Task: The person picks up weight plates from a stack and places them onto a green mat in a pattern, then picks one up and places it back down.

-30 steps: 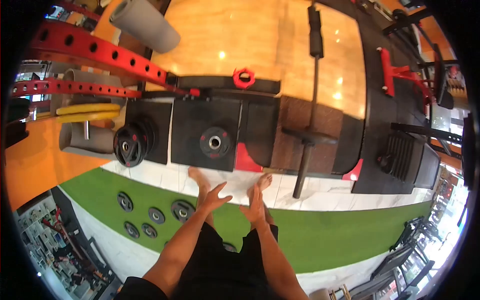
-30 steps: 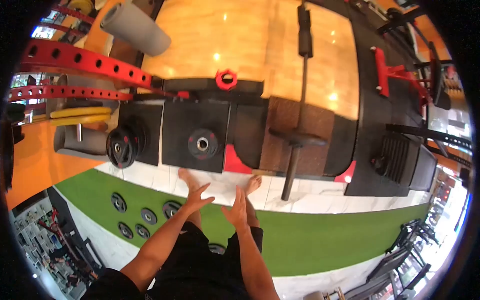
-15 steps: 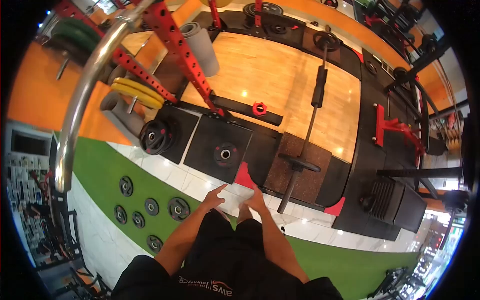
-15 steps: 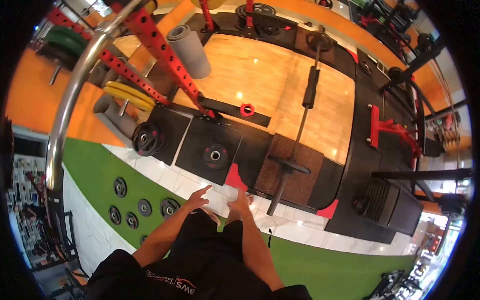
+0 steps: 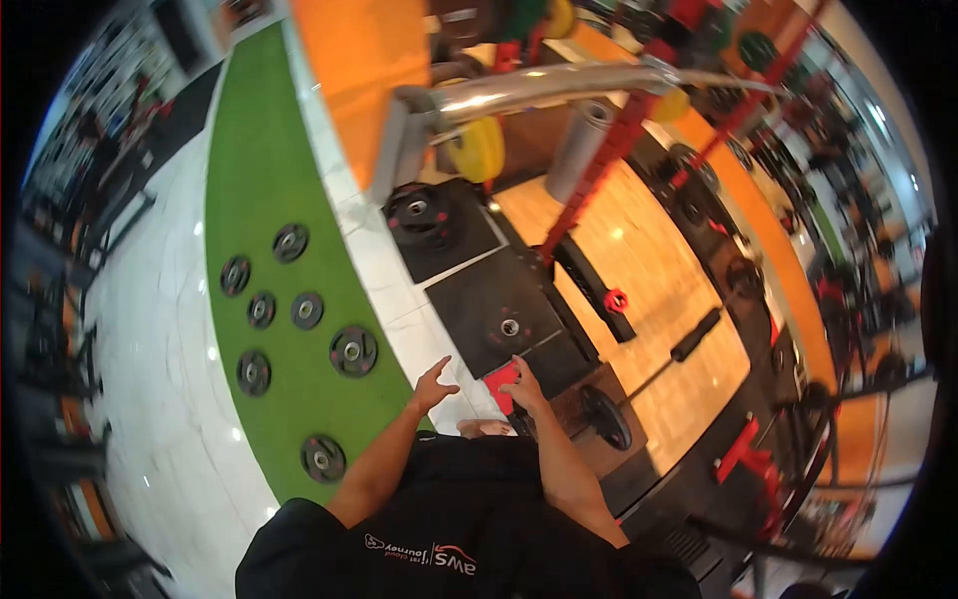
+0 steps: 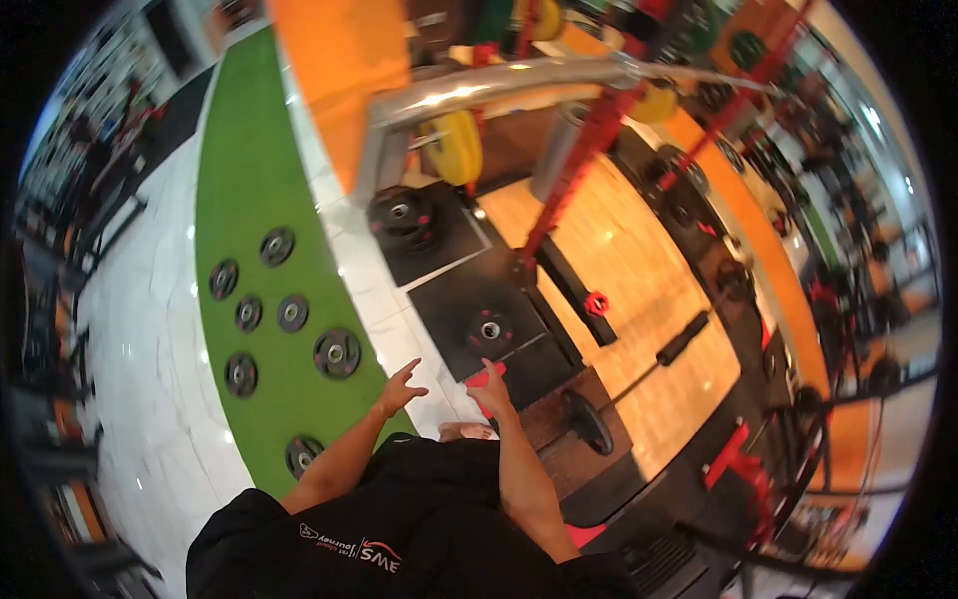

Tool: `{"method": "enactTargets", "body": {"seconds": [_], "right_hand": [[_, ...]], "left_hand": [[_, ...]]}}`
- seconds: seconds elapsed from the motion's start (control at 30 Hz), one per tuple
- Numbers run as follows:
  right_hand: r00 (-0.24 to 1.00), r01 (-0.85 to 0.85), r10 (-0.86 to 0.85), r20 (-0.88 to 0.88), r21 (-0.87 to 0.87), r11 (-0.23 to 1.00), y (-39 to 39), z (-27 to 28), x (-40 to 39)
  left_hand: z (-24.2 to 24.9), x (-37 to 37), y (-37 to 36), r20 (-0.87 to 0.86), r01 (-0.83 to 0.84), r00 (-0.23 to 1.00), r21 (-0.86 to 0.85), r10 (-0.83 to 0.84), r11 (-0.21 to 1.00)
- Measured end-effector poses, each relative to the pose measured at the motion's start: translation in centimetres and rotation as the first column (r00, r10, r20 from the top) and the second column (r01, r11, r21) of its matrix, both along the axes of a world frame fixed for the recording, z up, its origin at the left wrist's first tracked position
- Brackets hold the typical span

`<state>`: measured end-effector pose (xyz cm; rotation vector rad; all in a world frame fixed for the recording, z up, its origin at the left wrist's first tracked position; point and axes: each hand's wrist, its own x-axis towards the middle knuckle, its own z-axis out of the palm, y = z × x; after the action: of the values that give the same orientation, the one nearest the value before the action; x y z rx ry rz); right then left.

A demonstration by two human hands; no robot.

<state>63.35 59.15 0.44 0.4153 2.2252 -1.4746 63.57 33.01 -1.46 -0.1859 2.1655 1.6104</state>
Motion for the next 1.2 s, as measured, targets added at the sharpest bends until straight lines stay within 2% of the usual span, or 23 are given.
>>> {"method": "enactTargets", "body": {"seconds": [0.07,0.2,0.23,0.33,0.5,0.67,0.73,0.87,0.97,1.07,1.2], "right_hand": [[0.998,0.040,-0.034,0.049,-0.114,0.993,-3.4,0.3,1.2],[0.981,-0.174,0.175,0.084,-0.015,0.985,-10.5,0.4,3.0],[0.972,-0.197,0.195,0.132,0.003,0.980,-12.6,2.4,3.5],[0.961,-0.240,0.243,0.131,-0.042,0.970,-17.7,0.8,4.4],[0.936,-0.341,0.348,0.052,-0.105,0.934,-26.5,-0.2,6.0],[0.851,-0.525,0.519,-0.074,-0.119,0.843,-34.5,0.7,7.0],[0.808,-0.588,0.576,-0.121,-0.132,0.798,-36.6,1.3,6.8],[0.809,-0.588,0.575,-0.122,-0.177,0.789,-40.0,1.0,6.7],[0.787,-0.614,0.612,-0.069,-0.183,0.768,-41.9,0.7,6.1],[0.805,-0.569,0.592,0.027,-0.246,0.785,-44.2,-0.5,4.8],[0.707,-0.699,0.708,0.004,-0.151,0.699,-48.6,-1.1,1.4]], "left_hand": [[0.1,2.7,-2.4,0.026,-0.151,0.988,0.041,0.150,0.988],[0.6,7.2,-8.0,0.002,-0.323,0.946,0.093,0.324,0.942],[0.6,8.1,-9.8,-0.045,-0.343,0.936,0.093,0.348,0.935],[2.4,11.1,-14.3,0.015,-0.472,0.882,0.047,0.472,0.880],[2.5,16.7,-21.6,-0.056,-0.588,0.806,0.052,0.590,0.807],[2.4,20.9,-26.4,-0.002,-0.775,0.623,0.137,0.782,0.617],[1.9,22.0,-27.1,0.014,-0.816,0.565,0.157,0.825,0.556],[1.2,23.1,-27.9,0.049,-0.868,0.475,0.191,0.879,0.459],[1.1,23.1,-29.2,0.062,-0.887,0.433,0.203,0.899,0.414],[1.7,22.7,-31.4,0.050,-0.915,0.368,0.200,0.928,0.352],[2.2,20.9,-36.2,0.018,-0.946,0.252,0.214,0.968,0.242]]}}
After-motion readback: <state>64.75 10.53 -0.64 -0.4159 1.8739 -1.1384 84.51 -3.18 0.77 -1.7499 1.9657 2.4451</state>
